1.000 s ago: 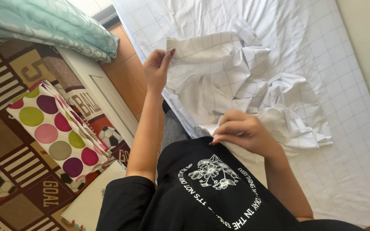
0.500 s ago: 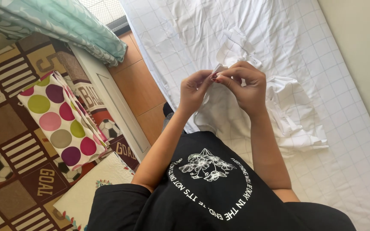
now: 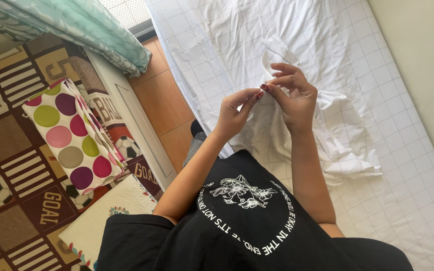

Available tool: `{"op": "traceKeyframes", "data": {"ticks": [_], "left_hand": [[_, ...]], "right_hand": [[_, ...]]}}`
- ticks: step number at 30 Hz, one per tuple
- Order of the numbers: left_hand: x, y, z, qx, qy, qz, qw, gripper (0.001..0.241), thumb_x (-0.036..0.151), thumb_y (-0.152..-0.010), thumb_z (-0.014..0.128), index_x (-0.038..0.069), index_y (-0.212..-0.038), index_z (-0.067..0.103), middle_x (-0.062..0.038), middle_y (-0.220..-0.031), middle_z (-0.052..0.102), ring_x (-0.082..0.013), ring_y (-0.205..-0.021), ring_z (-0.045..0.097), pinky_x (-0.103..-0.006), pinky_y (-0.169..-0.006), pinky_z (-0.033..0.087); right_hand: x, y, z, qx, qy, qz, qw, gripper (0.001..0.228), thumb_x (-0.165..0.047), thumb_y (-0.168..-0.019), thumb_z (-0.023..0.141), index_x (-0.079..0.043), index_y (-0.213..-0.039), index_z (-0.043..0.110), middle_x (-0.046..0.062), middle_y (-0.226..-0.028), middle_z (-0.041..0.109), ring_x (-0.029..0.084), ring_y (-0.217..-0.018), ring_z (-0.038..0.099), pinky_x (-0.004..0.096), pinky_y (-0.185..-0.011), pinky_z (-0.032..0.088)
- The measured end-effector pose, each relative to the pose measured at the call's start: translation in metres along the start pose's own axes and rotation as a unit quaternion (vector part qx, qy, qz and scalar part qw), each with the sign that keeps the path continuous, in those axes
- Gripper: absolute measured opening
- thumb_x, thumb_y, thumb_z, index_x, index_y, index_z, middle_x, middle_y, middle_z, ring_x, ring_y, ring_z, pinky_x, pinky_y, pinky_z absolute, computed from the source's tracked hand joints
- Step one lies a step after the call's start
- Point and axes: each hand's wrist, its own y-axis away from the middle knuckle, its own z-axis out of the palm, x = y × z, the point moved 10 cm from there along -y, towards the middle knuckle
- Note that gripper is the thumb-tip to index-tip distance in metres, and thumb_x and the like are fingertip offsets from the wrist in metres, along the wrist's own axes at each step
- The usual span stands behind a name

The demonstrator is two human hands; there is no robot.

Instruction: Folding a white grid-patterned bedsheet on top of a bed.

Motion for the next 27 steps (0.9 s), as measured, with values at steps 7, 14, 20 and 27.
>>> {"op": "traceKeyframes", "data": {"ticks": [7, 14, 20, 27], "left_hand": [[0.015, 0.003, 0.005, -0.041, -0.075, 0.058, 0.995, 0.021, -0.003, -0.105, 0.061, 0.001, -0.125, 0.067, -0.010, -0.112, 0.076, -0.0150, -0.106, 0.072, -0.0275, -0.095, 0.056], [0.012, 0.006, -0.003, -0.008, -0.158, 0.027, 0.987, 0.028, -0.007, -0.101, 0.061, 0.003, -0.127, 0.064, -0.010, -0.106, 0.073, -0.0164, -0.093, 0.070, -0.0302, -0.088, 0.055], [-0.089, 0.025, -0.028, 0.037, -0.222, -0.077, 0.971, 0.028, -0.008, -0.090, 0.064, 0.002, -0.116, 0.070, -0.015, -0.089, 0.066, -0.0222, -0.083, 0.062, -0.0312, -0.080, 0.053], [-0.187, 0.048, -0.054, 0.096, -0.198, -0.214, 0.952, 0.018, 0.003, -0.080, 0.075, 0.005, -0.098, 0.070, -0.008, -0.096, 0.076, -0.0201, -0.093, 0.074, -0.0297, -0.079, 0.057]], "right_hand": [[0.030, 0.004, -0.004, -0.046, -0.071, 0.137, 0.987, 0.009, 0.003, -0.090, 0.081, 0.001, -0.096, 0.074, 0.013, -0.103, 0.076, 0.017, -0.098, 0.073, 0.031, -0.093, 0.061], [0.019, 0.004, -0.019, 0.005, -0.013, 0.061, 0.998, 0.011, 0.008, -0.093, 0.081, 0.002, -0.095, 0.072, 0.011, -0.096, 0.076, 0.014, -0.091, 0.074, 0.027, -0.089, 0.061], [0.006, 0.004, -0.043, 0.070, -0.013, 0.025, 0.997, 0.013, 0.008, -0.094, 0.083, 0.002, -0.097, 0.072, 0.010, -0.096, 0.076, 0.013, -0.090, 0.074, 0.026, -0.088, 0.062], [-0.005, -0.001, -0.101, 0.153, 0.028, 0.001, 0.988, 0.014, 0.006, -0.096, 0.085, -0.001, -0.095, 0.073, 0.009, -0.092, 0.077, 0.012, -0.085, 0.075, 0.024, -0.082, 0.063]]}}
